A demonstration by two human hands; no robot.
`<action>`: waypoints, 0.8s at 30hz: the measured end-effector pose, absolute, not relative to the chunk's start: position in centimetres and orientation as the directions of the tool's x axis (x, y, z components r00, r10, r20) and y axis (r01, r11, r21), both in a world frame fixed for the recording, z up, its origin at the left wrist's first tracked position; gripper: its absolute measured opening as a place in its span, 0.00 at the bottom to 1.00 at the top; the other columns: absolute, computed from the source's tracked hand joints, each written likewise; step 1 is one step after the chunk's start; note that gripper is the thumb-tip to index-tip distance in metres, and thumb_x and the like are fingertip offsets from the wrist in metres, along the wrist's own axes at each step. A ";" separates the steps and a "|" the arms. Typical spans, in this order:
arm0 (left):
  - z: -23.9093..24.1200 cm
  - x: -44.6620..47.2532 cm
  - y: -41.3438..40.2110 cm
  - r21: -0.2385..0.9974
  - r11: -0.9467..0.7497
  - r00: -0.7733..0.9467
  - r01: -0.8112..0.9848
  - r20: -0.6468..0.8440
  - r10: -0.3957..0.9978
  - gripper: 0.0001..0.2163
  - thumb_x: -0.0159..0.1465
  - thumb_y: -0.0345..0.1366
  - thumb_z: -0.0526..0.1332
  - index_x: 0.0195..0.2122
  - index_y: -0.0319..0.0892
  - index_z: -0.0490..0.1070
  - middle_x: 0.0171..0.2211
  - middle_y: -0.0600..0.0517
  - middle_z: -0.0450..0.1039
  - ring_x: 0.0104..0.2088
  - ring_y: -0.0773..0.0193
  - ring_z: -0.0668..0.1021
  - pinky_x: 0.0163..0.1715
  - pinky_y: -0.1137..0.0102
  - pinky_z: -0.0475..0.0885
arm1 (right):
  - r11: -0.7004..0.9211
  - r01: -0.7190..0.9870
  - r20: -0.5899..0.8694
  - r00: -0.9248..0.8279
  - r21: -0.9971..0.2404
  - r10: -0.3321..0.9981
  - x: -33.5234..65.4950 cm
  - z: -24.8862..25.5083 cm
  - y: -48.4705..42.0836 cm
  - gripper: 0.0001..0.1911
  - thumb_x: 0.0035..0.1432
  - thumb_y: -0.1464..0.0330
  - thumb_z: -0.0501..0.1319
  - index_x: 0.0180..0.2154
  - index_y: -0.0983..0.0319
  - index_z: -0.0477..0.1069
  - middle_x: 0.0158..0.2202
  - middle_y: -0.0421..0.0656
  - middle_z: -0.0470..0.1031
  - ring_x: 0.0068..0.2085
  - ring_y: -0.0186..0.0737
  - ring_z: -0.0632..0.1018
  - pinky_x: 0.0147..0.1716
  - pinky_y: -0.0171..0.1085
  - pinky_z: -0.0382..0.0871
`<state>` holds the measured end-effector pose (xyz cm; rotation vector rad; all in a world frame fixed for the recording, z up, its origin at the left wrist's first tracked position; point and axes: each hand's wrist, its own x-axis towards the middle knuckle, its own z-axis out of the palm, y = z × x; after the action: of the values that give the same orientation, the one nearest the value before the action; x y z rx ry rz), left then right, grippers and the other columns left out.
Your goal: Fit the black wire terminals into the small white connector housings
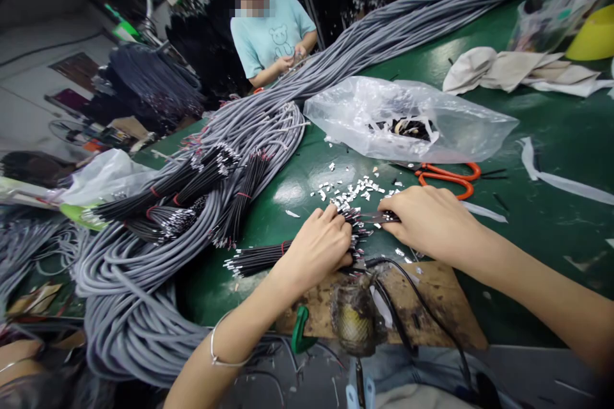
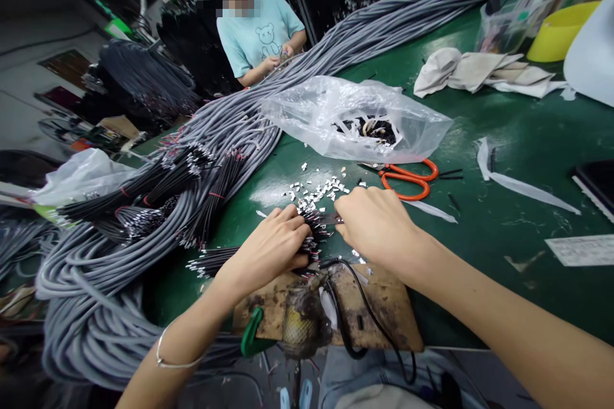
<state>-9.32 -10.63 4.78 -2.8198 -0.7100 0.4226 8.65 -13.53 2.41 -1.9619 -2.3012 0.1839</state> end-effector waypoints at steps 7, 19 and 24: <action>2.6 -11.2 -9.8 -0.168 -0.853 0.853 0.495 -0.091 0.513 0.08 0.57 0.35 0.63 0.33 0.38 0.66 0.33 0.47 0.68 0.39 0.53 0.67 0.38 0.62 0.66 | 0.151 0.963 0.103 -0.130 -0.222 0.986 8.9 2.5 -13.5 0.10 0.52 0.65 0.56 0.30 0.59 0.75 0.27 0.47 0.77 0.31 0.47 0.77 0.22 0.37 0.54; 0.0 -13.6 -11.0 0.076 -0.825 0.571 0.560 0.686 0.451 0.05 0.58 0.27 0.55 0.35 0.41 0.63 0.32 0.48 0.70 0.36 0.59 0.67 0.40 0.63 0.63 | 0.267 0.809 0.167 -0.210 -0.524 0.963 8.1 2.6 -13.6 0.10 0.49 0.70 0.58 0.32 0.57 0.78 0.26 0.41 0.77 0.28 0.39 0.75 0.25 0.34 0.60; 0.3 -13.2 -10.7 0.227 -0.793 0.512 0.566 0.657 0.553 0.06 0.57 0.25 0.54 0.33 0.42 0.60 0.26 0.54 0.69 0.31 0.63 0.68 0.36 0.67 0.63 | 0.289 0.627 0.193 -0.218 -0.724 0.957 7.8 2.4 -13.6 0.07 0.47 0.72 0.59 0.27 0.59 0.77 0.21 0.38 0.73 0.23 0.33 0.70 0.24 0.32 0.59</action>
<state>-13.22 -10.72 0.35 -2.7176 -1.0054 -1.1705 7.83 -13.57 2.36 -1.4135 -1.9360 0.6787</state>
